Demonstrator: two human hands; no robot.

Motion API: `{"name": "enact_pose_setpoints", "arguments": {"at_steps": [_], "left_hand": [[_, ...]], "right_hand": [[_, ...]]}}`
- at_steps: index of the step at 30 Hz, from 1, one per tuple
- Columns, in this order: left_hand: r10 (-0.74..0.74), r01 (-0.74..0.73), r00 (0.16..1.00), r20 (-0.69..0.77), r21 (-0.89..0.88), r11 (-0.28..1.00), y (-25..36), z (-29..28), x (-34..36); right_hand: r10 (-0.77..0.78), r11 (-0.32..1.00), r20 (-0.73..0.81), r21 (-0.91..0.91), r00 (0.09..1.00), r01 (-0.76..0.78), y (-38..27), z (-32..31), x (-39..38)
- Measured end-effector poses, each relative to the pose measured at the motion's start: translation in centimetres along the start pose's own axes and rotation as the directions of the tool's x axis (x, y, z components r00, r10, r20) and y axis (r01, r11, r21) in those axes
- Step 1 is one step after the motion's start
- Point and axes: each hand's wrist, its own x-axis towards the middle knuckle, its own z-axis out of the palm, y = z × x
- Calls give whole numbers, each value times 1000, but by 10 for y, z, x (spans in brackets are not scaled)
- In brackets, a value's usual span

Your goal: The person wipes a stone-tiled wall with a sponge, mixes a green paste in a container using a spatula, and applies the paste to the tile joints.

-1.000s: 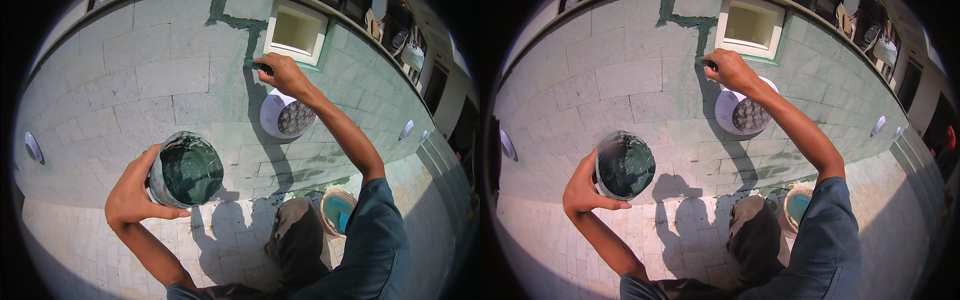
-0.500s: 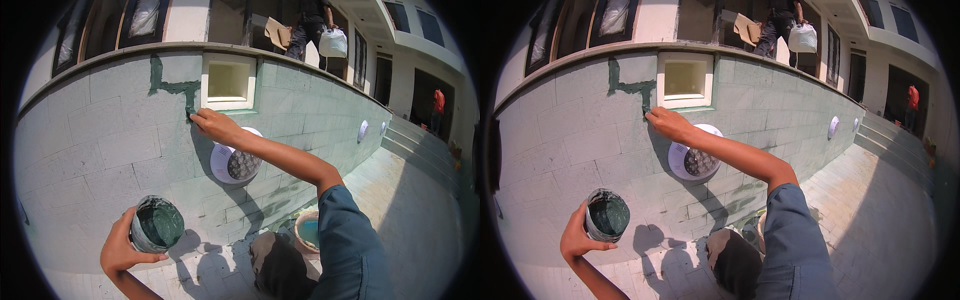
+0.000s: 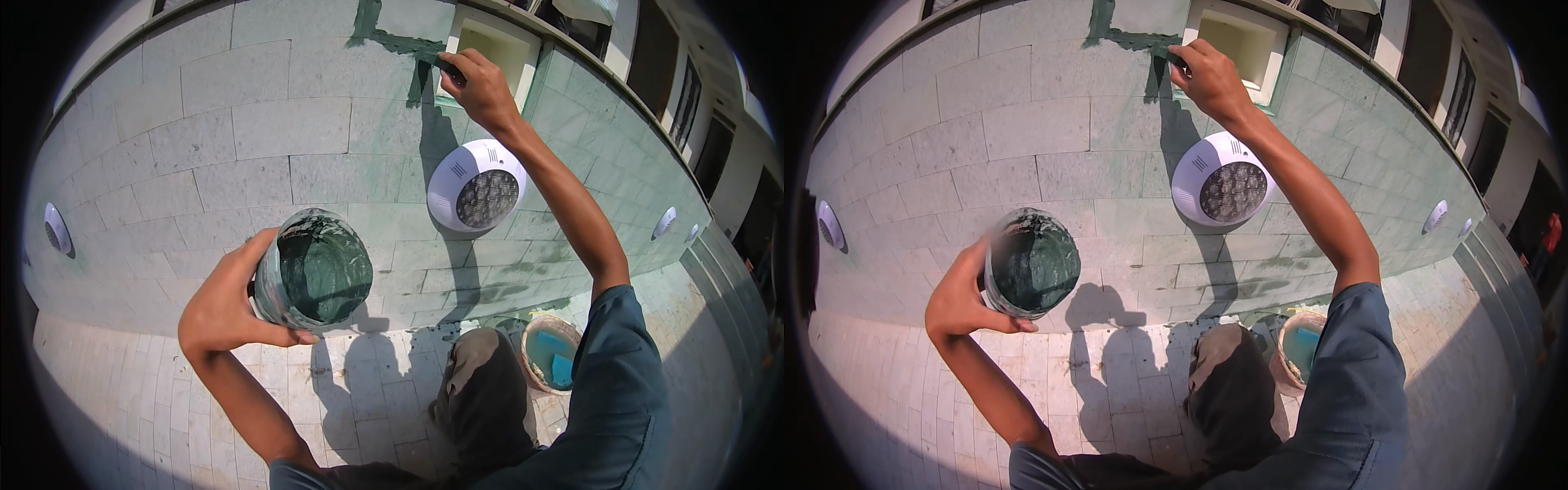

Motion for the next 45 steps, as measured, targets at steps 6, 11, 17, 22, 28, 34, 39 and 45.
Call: {"name": "enact_pose_setpoints", "arguments": {"at_steps": [6,11,17,22,28,34,39,45], "left_hand": [[42,-42,999,16,23,999,0,1,2],[1,0,1000,11,-40,999,0,2,3],[18,-18,1000,0,-33,999,-13,2,2],[-9,9,1000,-1,-35,999,-10,5,2],[-67,66,998,-3,-58,996,-26,11,4],[-209,195,970,-124,-118,974,-44,27,9],[-319,265,928,-192,-264,928,-79,42,10],[-321,231,920,-225,-349,908,-95,39,30]], "right_hand": [[-137,985,198,-75,971,154,-15,28,-41],[-22,992,363,127,932,-26,-47,27,-63],[5,997,12,77,1000,-6,-29,11,-44],[72,989,292,105,954,-107,-42,14,-63],[206,818,424,420,882,-393,-97,-3,-92],[313,529,537,587,783,-613,-129,15,-120],[347,470,509,632,787,-616,-120,22,-135],[411,173,628,658,661,-733,-106,22,-119]]}}
